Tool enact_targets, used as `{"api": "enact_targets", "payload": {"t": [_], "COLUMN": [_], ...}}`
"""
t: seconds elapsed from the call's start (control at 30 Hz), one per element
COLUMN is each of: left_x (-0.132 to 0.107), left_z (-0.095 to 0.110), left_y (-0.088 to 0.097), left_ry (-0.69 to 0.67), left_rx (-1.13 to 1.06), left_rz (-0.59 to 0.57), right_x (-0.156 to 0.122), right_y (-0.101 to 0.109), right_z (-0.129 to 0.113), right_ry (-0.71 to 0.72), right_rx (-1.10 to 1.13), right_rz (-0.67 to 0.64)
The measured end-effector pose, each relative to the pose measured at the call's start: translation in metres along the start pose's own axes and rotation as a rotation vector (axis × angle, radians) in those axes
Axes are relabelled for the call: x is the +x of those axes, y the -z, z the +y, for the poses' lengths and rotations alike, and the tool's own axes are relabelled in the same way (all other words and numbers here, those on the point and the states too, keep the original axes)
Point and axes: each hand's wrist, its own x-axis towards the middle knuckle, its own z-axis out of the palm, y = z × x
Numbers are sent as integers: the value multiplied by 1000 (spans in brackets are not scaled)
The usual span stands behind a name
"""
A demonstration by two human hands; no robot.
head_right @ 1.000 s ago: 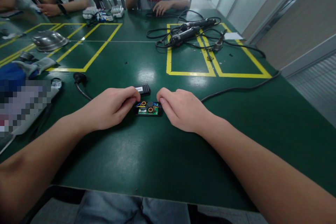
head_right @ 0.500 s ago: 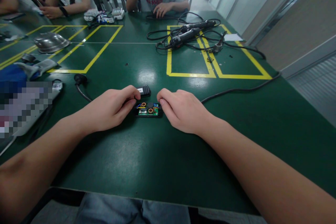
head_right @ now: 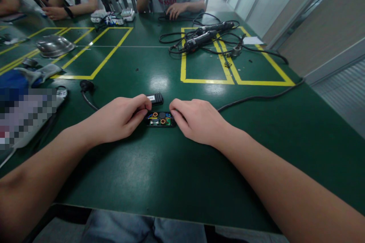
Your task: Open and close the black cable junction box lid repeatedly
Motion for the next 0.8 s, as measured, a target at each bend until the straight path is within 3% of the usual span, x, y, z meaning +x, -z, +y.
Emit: {"api": "enact_targets", "payload": {"t": [0.4, 0.8], "left_x": [1, 3], "left_z": [1, 2], "left_y": [-1, 0], "left_ry": [5, 45], "left_rx": [109, 135], "left_rz": [-11, -52], "right_x": [3, 8], "right_y": [2, 6], "right_z": [0, 8], "right_ry": [-89, -78], "right_rx": [98, 175], "right_rz": [-31, -64]}}
